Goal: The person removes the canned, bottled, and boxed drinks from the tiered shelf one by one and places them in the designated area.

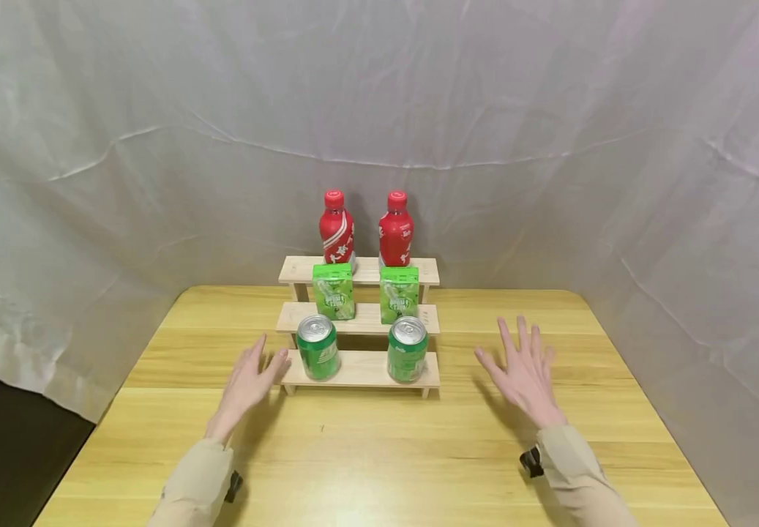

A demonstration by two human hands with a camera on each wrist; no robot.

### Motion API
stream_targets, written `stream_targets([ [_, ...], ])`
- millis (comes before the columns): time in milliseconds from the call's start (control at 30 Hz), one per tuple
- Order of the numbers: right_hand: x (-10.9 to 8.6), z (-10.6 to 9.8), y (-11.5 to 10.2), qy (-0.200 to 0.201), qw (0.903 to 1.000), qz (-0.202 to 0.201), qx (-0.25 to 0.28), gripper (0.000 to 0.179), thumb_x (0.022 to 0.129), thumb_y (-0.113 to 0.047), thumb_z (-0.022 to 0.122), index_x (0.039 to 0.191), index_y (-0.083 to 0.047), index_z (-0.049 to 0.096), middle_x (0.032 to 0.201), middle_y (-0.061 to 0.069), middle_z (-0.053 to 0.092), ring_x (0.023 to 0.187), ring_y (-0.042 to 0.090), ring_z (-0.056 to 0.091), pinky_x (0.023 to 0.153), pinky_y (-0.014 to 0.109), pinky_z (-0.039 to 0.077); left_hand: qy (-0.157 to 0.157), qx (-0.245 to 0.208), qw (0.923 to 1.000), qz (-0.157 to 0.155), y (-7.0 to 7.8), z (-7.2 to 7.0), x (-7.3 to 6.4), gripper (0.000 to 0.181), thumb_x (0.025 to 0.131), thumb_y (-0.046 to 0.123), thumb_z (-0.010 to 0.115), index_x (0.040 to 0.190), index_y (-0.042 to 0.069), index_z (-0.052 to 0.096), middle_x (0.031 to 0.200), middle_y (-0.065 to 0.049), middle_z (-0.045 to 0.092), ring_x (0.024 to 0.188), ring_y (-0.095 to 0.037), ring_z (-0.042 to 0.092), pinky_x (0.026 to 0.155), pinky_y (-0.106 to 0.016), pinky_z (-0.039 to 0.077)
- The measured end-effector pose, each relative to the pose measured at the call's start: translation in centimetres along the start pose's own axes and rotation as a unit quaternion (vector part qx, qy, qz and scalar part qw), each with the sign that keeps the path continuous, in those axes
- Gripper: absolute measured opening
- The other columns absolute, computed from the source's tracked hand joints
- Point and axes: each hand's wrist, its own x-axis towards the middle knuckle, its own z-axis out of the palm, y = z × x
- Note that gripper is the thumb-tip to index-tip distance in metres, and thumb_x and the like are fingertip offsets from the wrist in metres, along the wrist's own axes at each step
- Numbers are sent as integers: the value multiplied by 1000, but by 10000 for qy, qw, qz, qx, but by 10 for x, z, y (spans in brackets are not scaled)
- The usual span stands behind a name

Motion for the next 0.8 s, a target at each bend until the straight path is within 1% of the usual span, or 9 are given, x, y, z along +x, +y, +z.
stream_targets([
  [100,7,-6,-9,-34,9996,2,272,85,99,-64,42,163,-20,8,169,16,-10,154,49,-8,114,78,-8,-168,-622,9979,-17,-1,0,3,84,104,54,42,157,-5,16,155,-35,35,143,-52,36,116,-66,31],
  [167,11,-10,-15,3,9990,-48,443,85,100,-61,45,162,-15,12,170,19,-5,154,50,-3,116,76,-5,-221,-865,9960,-21,-1,-1,4,79,105,47,48,152,-12,23,145,-38,47,133,-51,50,111,-61,42],
  [233,16,-14,-21,48,9982,-97,587,84,100,-59,47,161,-11,17,169,23,2,154,50,3,119,74,-1,-273,-1058,9940,-43,-1,-1,4,75,104,41,53,148,-15,30,137,-38,54,125,-48,58,106,-56,48],
  [300,22,-17,-27,93,9972,-163,726,83,100,-57,49,160,-7,20,168,25,9,154,49,9,121,71,2,-329,-1215,9920,-66,-1,-2,3,72,103,36,57,145,-17,34,131,-38,58,117,-44,63,102,-52,52],
  [433,33,-27,-39,64,9947,-208,1003,83,100,-56,51,160,-8,21,167,24,17,152,47,18,121,69,12,-342,-1380,9898,-113,0,-3,3,66,100,31,63,140,-17,43,123,-35,63,104,-34,69,95,-47,56],
  [567,47,-37,-51,41,9914,-290,1277,79,100,-54,52,160,-11,22,165,22,24,150,46,26,119,69,21,-155,-1315,9910,-189,2,-3,5,56,98,28,67,131,-15,53,113,-31,69,90,-22,71,82,-34,58],
  [667,58,-45,-60,63,9896,-401,1380,77,100,-52,54,159,-11,25,164,22,27,149,45,29,119,67,24,-20,-1292,9913,-237,3,-3,6,48,96,24,69,124,-14,60,107,-28,71,84,-16,69,74,-25,55],
  [733,65,-51,-68,85,9892,-478,1382,77,100,-52,54,159,-11,26,164,21,29,149,44,29,119,66,24,23,-1288,9913,-257,3,-2,6,45,95,22,70,120,-14,62,106,-28,72,83,-15,69,72,-23,55],
  [800,71,-57,-76,99,9888,-546,1383,78,99,-54,54,159,-12,27,164,19,29,150,42,29,120,65,25,45,-1255,9917,-266,3,-2,6,44,95,22,71,118,-14,64,105,-27,73,83,-15,70,73,-24,56],
])
